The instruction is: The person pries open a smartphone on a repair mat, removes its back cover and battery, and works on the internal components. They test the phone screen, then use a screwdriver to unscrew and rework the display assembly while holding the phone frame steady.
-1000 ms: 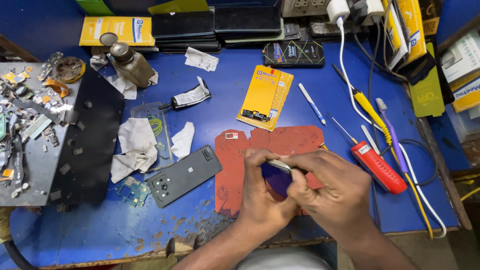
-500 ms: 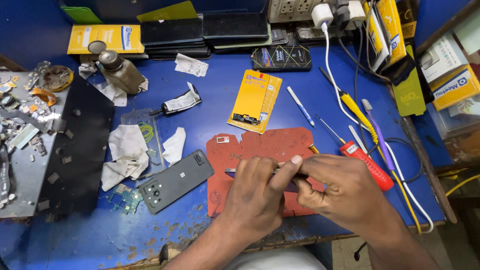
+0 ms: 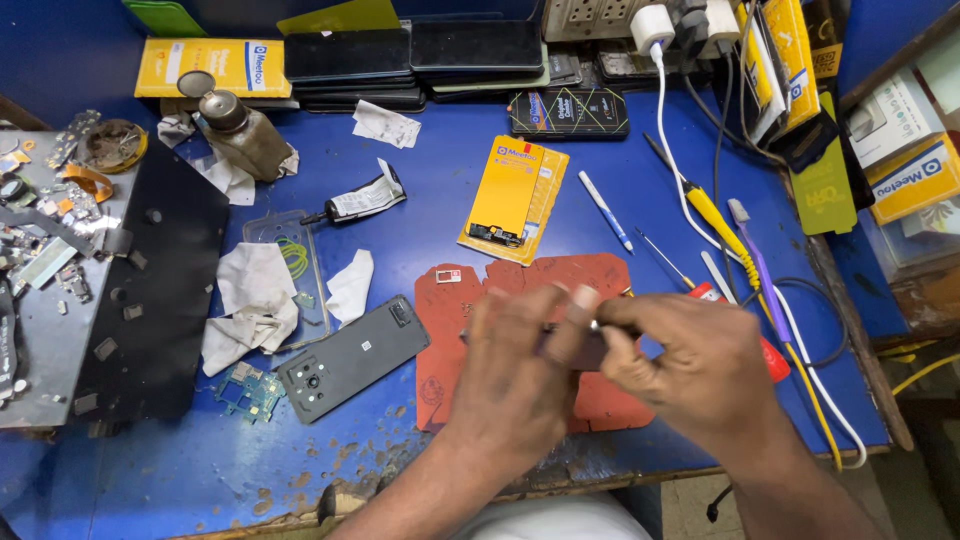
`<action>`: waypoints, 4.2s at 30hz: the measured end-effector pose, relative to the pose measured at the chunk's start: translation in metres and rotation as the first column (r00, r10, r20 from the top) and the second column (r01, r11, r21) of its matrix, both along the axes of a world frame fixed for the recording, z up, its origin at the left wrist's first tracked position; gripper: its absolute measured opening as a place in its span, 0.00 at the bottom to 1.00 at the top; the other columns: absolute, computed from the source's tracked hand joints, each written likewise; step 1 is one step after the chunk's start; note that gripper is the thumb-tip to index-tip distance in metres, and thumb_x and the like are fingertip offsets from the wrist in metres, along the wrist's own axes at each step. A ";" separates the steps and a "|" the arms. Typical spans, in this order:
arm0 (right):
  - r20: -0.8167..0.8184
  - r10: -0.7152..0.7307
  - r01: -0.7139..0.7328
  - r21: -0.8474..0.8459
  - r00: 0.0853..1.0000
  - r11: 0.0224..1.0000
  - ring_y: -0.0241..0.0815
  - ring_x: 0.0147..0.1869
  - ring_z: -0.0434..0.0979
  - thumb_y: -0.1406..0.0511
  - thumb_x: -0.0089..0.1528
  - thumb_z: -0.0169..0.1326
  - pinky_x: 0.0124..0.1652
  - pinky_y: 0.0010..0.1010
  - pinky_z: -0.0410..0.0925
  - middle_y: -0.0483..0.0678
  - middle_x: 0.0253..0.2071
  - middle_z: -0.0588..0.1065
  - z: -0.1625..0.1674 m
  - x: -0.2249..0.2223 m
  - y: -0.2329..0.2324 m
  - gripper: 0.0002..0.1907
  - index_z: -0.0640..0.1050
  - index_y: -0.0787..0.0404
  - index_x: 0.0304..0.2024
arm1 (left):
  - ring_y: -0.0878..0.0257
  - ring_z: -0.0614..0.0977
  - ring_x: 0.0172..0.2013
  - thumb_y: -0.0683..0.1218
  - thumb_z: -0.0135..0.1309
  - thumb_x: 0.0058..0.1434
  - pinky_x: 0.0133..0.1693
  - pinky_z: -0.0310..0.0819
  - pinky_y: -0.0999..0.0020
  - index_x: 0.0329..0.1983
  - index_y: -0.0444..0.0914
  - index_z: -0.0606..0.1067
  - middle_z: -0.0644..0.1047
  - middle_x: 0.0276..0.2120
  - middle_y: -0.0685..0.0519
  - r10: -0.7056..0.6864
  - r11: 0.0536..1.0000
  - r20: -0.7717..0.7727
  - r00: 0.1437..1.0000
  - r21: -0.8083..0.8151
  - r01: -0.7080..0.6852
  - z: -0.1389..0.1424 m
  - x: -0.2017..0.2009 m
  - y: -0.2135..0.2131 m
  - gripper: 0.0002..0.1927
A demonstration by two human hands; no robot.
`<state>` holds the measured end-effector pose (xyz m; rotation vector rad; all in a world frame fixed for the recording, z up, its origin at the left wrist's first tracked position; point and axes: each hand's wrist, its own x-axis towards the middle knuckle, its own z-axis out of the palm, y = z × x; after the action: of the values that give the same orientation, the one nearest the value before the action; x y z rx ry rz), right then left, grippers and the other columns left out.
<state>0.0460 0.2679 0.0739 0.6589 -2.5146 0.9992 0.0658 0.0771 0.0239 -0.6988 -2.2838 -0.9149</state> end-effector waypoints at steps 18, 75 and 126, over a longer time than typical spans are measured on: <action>0.120 0.025 -0.003 -0.172 0.992 0.985 0.36 0.26 0.78 0.67 0.61 0.59 0.29 0.26 0.70 0.48 0.26 0.78 -0.079 0.034 0.006 0.09 0.82 0.67 0.40 | 0.70 0.71 0.44 0.35 0.58 0.61 0.50 0.69 0.71 0.52 0.42 0.65 0.67 0.42 0.58 -0.560 0.048 0.314 0.767 0.936 -0.349 -0.046 -0.015 -0.017 0.20; 0.013 0.076 -0.076 -0.035 0.997 0.997 0.41 0.42 0.86 0.71 0.58 0.61 0.41 0.29 0.76 0.50 0.39 0.82 -0.005 0.010 -0.059 0.21 0.79 0.64 0.55 | 0.48 0.67 0.57 0.41 0.65 0.56 0.59 0.67 0.54 0.59 0.36 0.63 0.61 0.53 0.41 -0.092 0.840 0.335 0.938 0.532 -0.108 -0.022 0.006 -0.005 0.31; 0.025 0.101 -0.104 0.244 0.995 0.964 0.44 0.25 0.76 0.66 0.56 0.63 0.29 0.35 0.70 0.50 0.25 0.73 0.030 0.022 -0.030 0.38 0.67 0.59 0.69 | 0.44 0.74 0.56 0.36 0.61 0.58 0.56 0.70 0.47 0.79 0.36 0.43 0.65 0.66 0.40 -0.210 0.953 -0.006 0.978 0.221 0.206 -0.028 0.018 0.011 0.52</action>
<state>0.0683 0.2376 0.1041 0.8643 -2.6634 0.7308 0.0835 0.0879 -0.0044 -0.8456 -2.1079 -1.2556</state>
